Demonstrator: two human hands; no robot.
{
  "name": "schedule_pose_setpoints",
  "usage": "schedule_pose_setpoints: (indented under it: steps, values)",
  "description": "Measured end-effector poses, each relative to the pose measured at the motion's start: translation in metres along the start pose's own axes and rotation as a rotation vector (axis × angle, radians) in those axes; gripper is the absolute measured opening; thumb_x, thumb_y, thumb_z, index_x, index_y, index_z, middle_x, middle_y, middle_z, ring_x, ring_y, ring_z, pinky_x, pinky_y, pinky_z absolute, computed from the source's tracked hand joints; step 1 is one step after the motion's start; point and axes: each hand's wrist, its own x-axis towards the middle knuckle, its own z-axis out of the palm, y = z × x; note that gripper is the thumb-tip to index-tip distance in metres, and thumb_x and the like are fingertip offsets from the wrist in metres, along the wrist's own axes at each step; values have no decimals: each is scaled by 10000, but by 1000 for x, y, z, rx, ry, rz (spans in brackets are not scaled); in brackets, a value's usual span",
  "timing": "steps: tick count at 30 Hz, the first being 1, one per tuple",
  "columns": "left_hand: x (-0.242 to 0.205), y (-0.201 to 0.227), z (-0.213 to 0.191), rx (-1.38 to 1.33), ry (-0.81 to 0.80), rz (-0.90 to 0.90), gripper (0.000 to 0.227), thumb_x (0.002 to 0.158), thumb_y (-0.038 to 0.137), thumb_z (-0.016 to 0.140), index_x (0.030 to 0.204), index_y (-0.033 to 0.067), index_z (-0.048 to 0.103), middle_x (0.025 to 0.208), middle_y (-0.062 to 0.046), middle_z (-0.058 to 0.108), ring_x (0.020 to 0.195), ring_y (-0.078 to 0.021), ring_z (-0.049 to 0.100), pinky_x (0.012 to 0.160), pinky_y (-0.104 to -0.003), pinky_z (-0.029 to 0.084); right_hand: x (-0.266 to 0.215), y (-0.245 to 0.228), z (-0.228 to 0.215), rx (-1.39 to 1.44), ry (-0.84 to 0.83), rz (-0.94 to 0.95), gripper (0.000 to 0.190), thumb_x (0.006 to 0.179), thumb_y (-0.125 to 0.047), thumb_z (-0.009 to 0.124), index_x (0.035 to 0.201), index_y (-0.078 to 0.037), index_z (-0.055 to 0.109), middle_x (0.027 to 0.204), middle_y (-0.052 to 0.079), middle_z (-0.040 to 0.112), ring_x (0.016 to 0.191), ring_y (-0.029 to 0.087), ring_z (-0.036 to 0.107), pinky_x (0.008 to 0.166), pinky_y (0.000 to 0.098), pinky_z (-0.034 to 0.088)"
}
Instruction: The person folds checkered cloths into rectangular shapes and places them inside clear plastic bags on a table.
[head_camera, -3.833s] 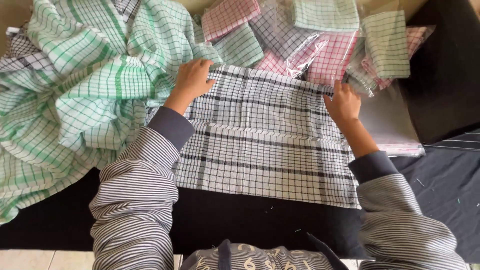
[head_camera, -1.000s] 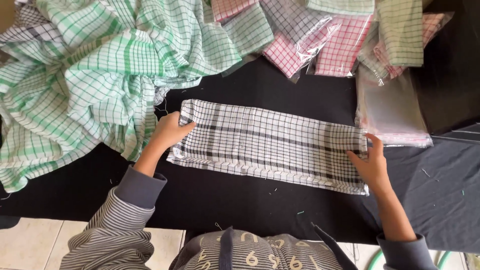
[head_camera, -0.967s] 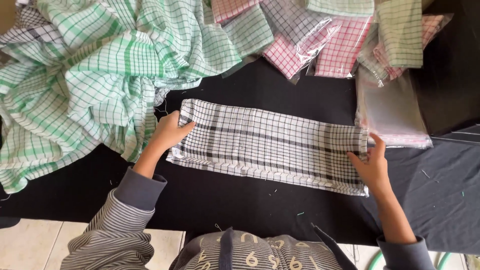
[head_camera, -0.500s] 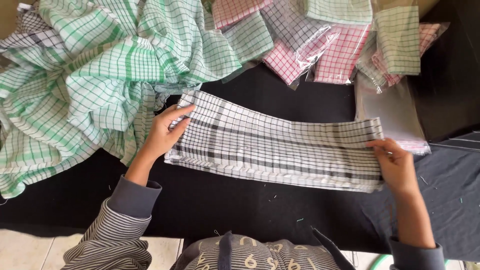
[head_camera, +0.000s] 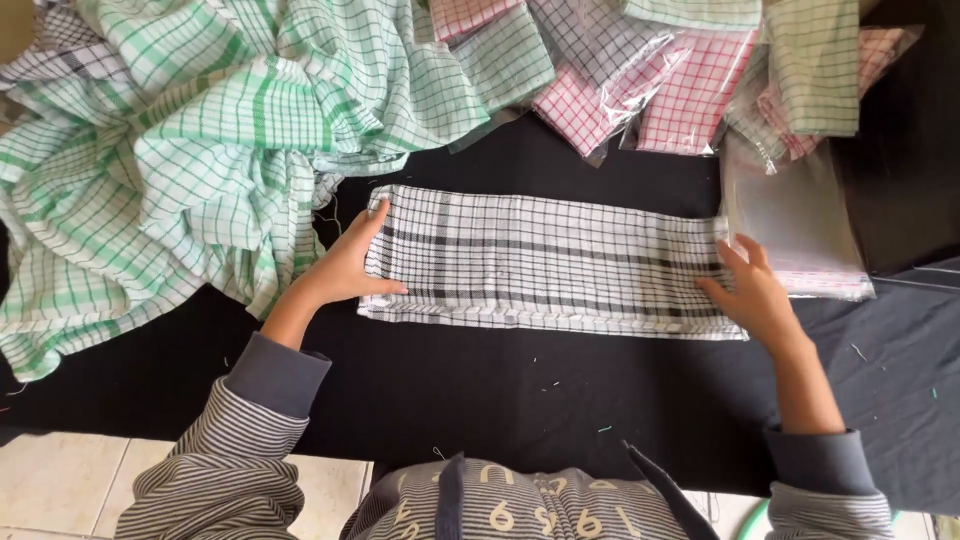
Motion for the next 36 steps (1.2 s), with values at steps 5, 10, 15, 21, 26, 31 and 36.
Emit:
schedule_pose_setpoints:
  steps: [5,10,15,21,26,31,36]
  values:
    - [-14,23,-7,-2,104,119,1296,634,185,958,1592,-48,118,1585,-385,178,1487,-484,209,1208,-565,224,-6,-107,10,380,85,-19,523,1040,-199,605,1512,0,500,1451,285,474,1289,458,544,1068,581,454]
    - [-14,53,-17,47,91,141,1328,632,268,963,1594,-49,105,1585,-388,155,1482,-503,215,1189,-591,251,-25,-245,-2,1009,-356,-108,532,1038,-212,499,1487,67,434,1406,351,528,1336,482,518,1145,602,368]
    - [2,80,-10,16,203,555,1087,758,216,906,1535,-132,229,1469,-476,290,1405,-593,297,1156,-632,275,-3,-272,47,1567,-572,-140,601,1083,-176,328,1549,152,136,1629,376,126,1496,528,207,1241,588,179]
    - [89,105,69,-49,251,897,785,958,166,754,1544,-78,292,1511,-387,348,1430,-512,329,1187,-560,295,45,-206,110,1957,-646,51,911,1030,-619,261,1588,72,56,1632,331,169,1534,490,168,1262,570,143]
    - [69,146,87,-182,-108,665,728,1048,297,557,1608,65,153,1565,-405,42,1296,-516,488,1097,-543,442,11,-201,55,1959,-482,244,951,963,-690,405,1604,-1,265,1579,318,344,1423,498,386,1174,577,320]
    - [45,137,77,40,-5,624,465,1054,222,518,1474,28,474,1523,-353,337,1124,-478,644,861,-412,616,-4,-199,44,1560,-321,128,741,977,-386,417,1625,-117,175,1583,363,297,1367,526,438,1058,569,420]
    - [81,57,109,391,425,769,500,933,322,695,1385,124,616,1336,-185,577,1272,-404,553,999,-494,483,-7,-194,49,1262,-93,-106,853,972,137,414,1651,-240,63,1475,507,330,1252,641,502,951,612,544]
